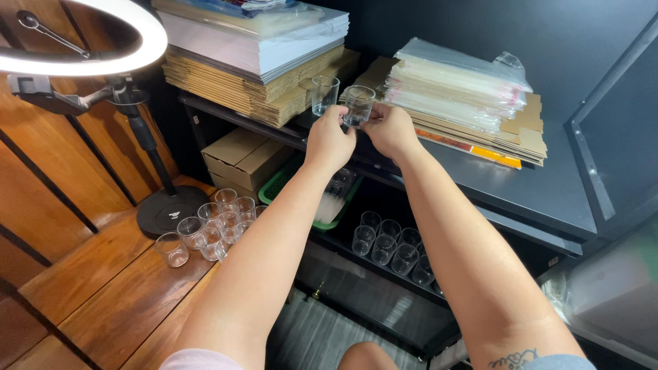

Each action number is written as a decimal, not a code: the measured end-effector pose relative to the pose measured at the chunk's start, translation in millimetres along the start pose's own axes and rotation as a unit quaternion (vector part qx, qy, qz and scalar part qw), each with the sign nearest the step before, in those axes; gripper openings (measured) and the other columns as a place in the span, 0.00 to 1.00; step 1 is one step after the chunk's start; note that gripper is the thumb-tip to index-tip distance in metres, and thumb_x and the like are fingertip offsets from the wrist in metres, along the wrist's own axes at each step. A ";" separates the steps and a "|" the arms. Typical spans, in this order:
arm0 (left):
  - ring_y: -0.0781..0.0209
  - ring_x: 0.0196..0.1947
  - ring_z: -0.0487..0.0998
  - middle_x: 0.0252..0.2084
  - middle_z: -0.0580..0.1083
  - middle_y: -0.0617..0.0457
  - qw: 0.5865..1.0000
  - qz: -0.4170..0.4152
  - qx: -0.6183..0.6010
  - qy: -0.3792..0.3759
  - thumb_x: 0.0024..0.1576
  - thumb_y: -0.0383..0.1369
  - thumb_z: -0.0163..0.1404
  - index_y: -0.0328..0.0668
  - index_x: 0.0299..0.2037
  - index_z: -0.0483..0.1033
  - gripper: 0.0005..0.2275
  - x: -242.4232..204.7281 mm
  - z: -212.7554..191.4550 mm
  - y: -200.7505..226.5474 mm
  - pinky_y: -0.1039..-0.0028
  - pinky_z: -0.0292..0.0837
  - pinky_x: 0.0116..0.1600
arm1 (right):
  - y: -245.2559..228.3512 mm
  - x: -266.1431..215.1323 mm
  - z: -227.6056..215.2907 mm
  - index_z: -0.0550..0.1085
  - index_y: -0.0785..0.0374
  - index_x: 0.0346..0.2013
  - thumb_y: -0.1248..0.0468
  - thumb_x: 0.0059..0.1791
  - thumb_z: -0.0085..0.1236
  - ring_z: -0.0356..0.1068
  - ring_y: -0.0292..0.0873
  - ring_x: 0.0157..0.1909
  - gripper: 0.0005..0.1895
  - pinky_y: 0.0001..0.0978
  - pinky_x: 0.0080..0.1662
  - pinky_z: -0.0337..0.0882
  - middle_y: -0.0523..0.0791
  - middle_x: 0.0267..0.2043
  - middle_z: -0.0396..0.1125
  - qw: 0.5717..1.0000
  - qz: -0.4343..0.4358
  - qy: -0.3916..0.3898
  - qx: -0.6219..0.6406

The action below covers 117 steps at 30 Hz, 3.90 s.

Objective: The person picks up clear plastic cups from a wooden bench and stacks them on a black shelf. They repeatedly reach for cups, place them on the shelf, and continue stacking until the bench is cleared.

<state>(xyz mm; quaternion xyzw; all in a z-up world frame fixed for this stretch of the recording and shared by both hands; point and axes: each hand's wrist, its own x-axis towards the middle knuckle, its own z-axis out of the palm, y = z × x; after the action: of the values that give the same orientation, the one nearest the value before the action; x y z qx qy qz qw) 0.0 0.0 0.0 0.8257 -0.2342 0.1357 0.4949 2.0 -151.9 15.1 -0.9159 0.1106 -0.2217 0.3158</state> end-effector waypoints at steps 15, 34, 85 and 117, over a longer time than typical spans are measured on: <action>0.54 0.62 0.77 0.60 0.76 0.41 0.999 0.022 0.004 0.048 0.59 0.33 0.53 0.36 0.63 0.72 0.21 -21.8 -12.7 -16.4 0.58 0.57 0.74 | 13.9 -40.3 -22.0 0.76 0.66 0.54 0.63 0.50 0.62 0.73 0.55 0.58 0.19 0.50 0.54 0.77 0.52 0.51 0.73 0.985 -0.159 0.067 -0.012; 0.64 0.43 0.85 0.47 0.83 0.55 0.996 -0.043 -0.080 -0.015 0.54 0.33 0.59 0.45 0.51 0.81 0.15 -304.4 2.1 -145.3 0.74 0.80 0.53 | 97.3 -298.5 142.3 0.83 0.56 0.41 0.64 0.49 0.62 0.77 0.36 0.42 0.07 0.27 0.45 0.76 0.41 0.41 0.79 0.939 -0.192 -0.155 0.239; 0.71 0.33 0.83 0.33 0.83 0.58 0.931 -0.340 -0.100 -0.089 0.54 0.35 0.60 0.50 0.38 0.80 0.05 -376.0 40.6 -226.5 0.81 0.77 0.43 | 145.0 -364.6 214.9 0.82 0.52 0.32 0.57 0.48 0.64 0.75 0.32 0.32 0.05 0.26 0.41 0.74 0.35 0.30 0.78 0.952 -0.125 -0.217 0.176; 0.64 0.35 0.82 0.33 0.81 0.63 0.963 -0.252 0.054 -0.077 0.53 0.39 0.58 0.58 0.29 0.80 0.03 -378.3 27.5 -215.4 0.71 0.76 0.43 | 142.4 -359.0 223.1 0.80 0.53 0.27 0.59 0.45 0.65 0.74 0.33 0.33 0.04 0.26 0.40 0.73 0.35 0.29 0.77 0.963 -0.111 -0.202 0.139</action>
<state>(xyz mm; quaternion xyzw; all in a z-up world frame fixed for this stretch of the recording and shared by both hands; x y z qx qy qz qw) -210.8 157.6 -347.9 0.8915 -0.0481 -0.0446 0.4482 -215.6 -21.3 -351.6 -0.8954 -0.0894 -0.0793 0.4289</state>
